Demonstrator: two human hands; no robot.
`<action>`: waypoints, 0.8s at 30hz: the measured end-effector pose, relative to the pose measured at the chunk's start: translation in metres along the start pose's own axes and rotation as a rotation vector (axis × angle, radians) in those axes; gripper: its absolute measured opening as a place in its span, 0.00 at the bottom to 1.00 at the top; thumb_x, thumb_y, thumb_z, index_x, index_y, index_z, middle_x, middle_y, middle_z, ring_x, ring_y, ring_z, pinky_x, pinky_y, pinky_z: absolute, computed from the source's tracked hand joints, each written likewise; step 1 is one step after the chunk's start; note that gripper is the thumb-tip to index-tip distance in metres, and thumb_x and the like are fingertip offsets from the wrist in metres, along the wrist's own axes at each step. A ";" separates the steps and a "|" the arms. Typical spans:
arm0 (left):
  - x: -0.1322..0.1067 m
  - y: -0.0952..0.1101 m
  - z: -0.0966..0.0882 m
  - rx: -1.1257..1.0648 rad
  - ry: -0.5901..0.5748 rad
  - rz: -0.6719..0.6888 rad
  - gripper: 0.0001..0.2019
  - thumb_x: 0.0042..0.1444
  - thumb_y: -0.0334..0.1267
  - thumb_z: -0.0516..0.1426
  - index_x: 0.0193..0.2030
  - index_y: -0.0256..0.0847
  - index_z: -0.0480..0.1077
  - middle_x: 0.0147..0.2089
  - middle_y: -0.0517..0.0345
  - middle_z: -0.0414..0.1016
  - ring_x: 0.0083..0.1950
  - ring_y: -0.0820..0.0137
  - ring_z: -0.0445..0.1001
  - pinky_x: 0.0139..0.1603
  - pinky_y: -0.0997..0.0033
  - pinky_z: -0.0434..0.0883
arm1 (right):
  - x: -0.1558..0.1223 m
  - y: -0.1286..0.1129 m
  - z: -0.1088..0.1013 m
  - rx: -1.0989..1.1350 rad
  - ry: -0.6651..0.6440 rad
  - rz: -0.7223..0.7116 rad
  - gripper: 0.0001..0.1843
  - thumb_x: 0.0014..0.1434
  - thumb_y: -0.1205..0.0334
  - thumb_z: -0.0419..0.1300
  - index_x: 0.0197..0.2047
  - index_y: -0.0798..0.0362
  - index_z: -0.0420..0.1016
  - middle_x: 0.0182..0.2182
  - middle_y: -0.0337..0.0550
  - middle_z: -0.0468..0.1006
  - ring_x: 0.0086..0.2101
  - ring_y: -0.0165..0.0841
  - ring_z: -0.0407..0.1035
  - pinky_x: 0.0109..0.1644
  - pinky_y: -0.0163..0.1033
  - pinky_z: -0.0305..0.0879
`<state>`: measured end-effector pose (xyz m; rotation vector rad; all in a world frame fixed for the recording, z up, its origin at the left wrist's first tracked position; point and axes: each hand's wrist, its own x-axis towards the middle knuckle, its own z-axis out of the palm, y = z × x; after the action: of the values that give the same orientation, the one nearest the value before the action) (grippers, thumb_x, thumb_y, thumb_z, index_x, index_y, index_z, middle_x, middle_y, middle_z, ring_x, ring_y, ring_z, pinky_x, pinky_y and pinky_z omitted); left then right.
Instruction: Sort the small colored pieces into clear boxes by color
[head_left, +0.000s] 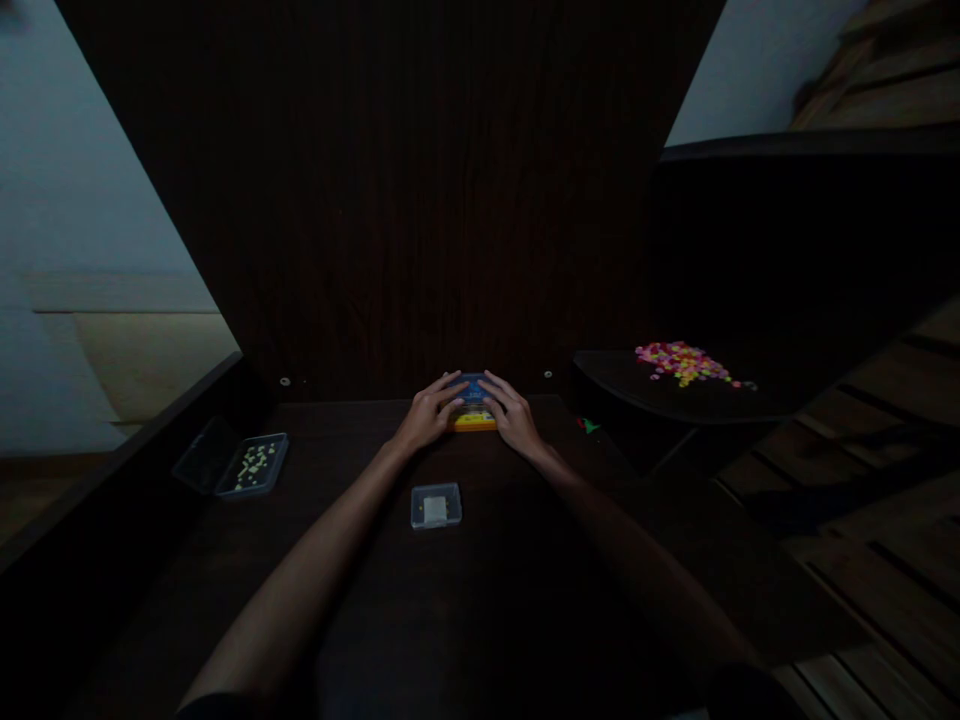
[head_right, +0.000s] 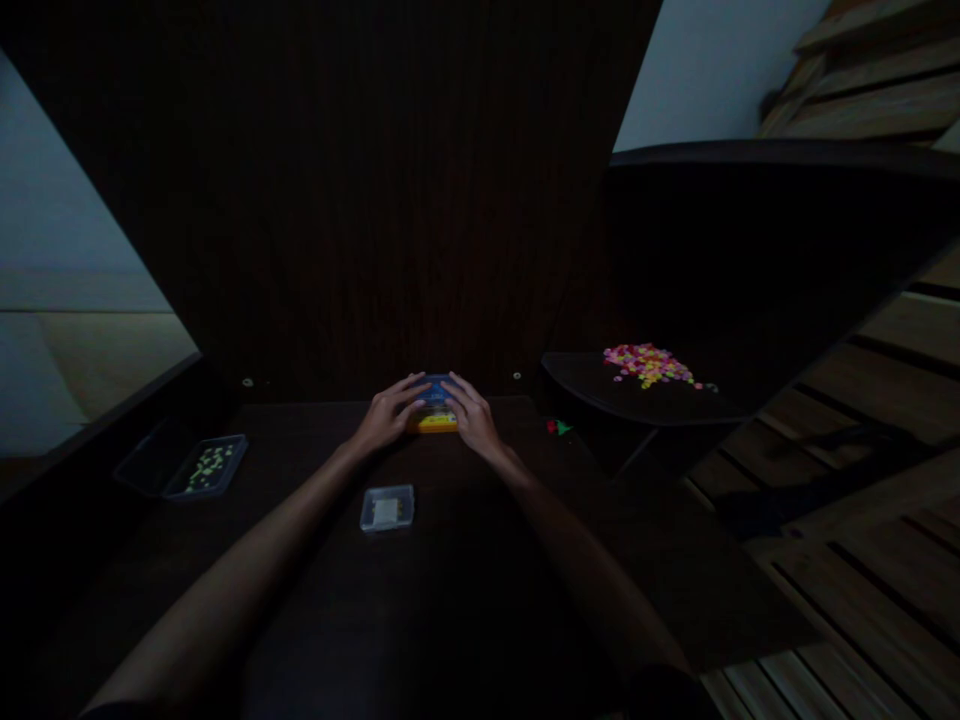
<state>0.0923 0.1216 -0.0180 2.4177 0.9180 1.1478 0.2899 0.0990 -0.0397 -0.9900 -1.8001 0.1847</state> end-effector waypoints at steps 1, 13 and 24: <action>-0.001 -0.002 0.002 0.002 0.002 0.001 0.20 0.61 0.43 0.49 0.57 0.41 0.68 0.65 0.51 0.62 0.67 0.59 0.58 0.66 0.47 0.58 | -0.001 0.002 0.001 0.003 -0.001 0.004 0.19 0.64 0.57 0.50 0.56 0.45 0.71 0.60 0.43 0.66 0.58 0.36 0.61 0.64 0.48 0.56; -0.001 -0.008 0.015 0.015 0.019 -0.009 0.19 0.62 0.41 0.48 0.57 0.41 0.68 0.66 0.49 0.61 0.67 0.58 0.58 0.66 0.47 0.58 | -0.006 0.012 0.009 0.013 0.015 0.038 0.19 0.64 0.59 0.50 0.56 0.45 0.71 0.61 0.42 0.65 0.59 0.36 0.60 0.65 0.48 0.55; -0.004 -0.009 0.019 0.002 0.047 -0.033 0.19 0.62 0.40 0.49 0.57 0.40 0.68 0.67 0.50 0.59 0.65 0.60 0.63 0.66 0.53 0.61 | -0.008 0.014 0.014 0.031 0.024 0.034 0.20 0.64 0.61 0.50 0.57 0.45 0.70 0.62 0.40 0.62 0.60 0.36 0.57 0.66 0.48 0.53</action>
<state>0.1010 0.1251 -0.0368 2.3780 0.9703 1.1968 0.2868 0.1065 -0.0595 -0.9968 -1.7548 0.2205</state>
